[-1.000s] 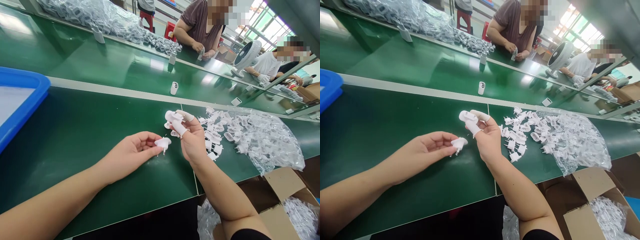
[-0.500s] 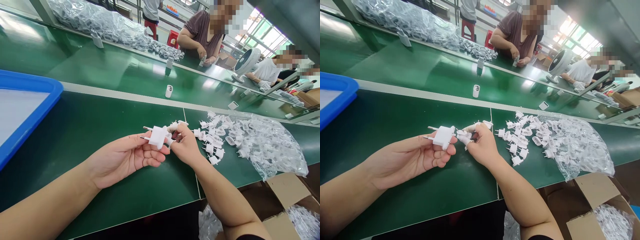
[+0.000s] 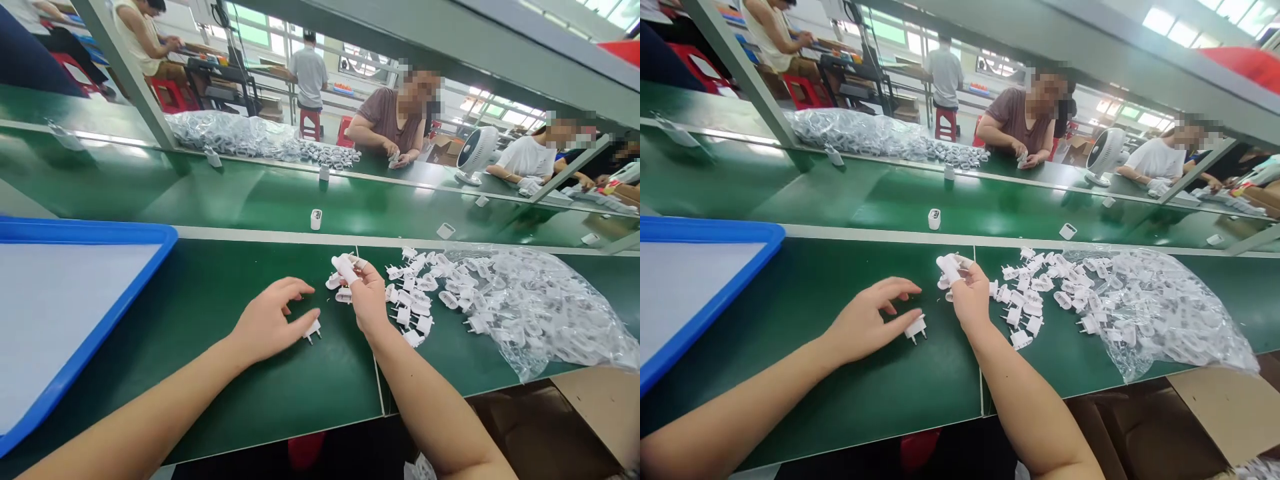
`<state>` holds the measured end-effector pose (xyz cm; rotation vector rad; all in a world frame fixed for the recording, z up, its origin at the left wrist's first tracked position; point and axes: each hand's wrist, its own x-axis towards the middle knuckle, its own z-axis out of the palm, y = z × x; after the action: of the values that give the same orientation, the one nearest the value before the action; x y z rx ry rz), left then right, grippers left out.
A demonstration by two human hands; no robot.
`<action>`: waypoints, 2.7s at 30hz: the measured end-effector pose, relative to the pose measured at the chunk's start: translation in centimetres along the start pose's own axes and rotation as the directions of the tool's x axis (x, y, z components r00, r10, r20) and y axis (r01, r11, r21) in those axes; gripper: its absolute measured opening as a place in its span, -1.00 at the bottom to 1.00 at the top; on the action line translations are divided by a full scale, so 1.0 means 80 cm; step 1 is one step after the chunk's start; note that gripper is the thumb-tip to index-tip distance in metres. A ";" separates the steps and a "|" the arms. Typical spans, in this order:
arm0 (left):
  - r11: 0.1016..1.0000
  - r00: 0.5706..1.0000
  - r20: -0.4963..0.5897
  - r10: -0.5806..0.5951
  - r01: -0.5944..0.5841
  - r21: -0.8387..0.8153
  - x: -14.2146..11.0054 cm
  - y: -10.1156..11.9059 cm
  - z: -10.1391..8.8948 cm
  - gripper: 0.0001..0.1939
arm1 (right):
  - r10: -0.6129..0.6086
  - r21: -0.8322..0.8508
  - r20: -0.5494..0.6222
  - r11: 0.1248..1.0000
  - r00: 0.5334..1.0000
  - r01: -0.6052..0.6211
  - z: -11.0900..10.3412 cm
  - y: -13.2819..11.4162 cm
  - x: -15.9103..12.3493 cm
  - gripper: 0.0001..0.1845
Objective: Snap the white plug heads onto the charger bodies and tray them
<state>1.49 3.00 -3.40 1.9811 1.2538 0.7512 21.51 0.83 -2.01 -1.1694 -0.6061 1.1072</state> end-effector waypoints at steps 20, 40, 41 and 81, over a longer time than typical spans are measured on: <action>0.914 0.884 -0.335 -0.327 0.205 -0.351 0.189 -0.018 0.012 -0.57 | 0.197 0.169 0.308 0.951 0.931 -0.258 -0.005 -0.012 -0.006 -0.48; 0.861 0.952 0.056 -0.301 0.297 -0.414 -0.040 -0.033 -0.026 -0.37 | 0.266 -0.271 0.542 0.953 0.797 -0.134 0.000 -0.019 -0.026 -0.54; 0.887 0.959 0.043 -0.279 0.274 -0.372 -0.042 -0.038 -0.021 -0.42 | 0.255 -0.254 0.540 0.958 0.802 -0.133 0.000 -0.019 -0.026 -0.53; 0.933 0.953 0.087 0.290 -0.261 -0.249 -0.050 -0.059 -0.021 -0.75 | -0.424 -0.397 0.802 0.146 0.420 0.906 0.009 0.012 -0.066 -0.71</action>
<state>-3.80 1.18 -6.50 1.9934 0.7829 0.8565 18.52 -3.71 -1.88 -1.0382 -2.1022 0.1398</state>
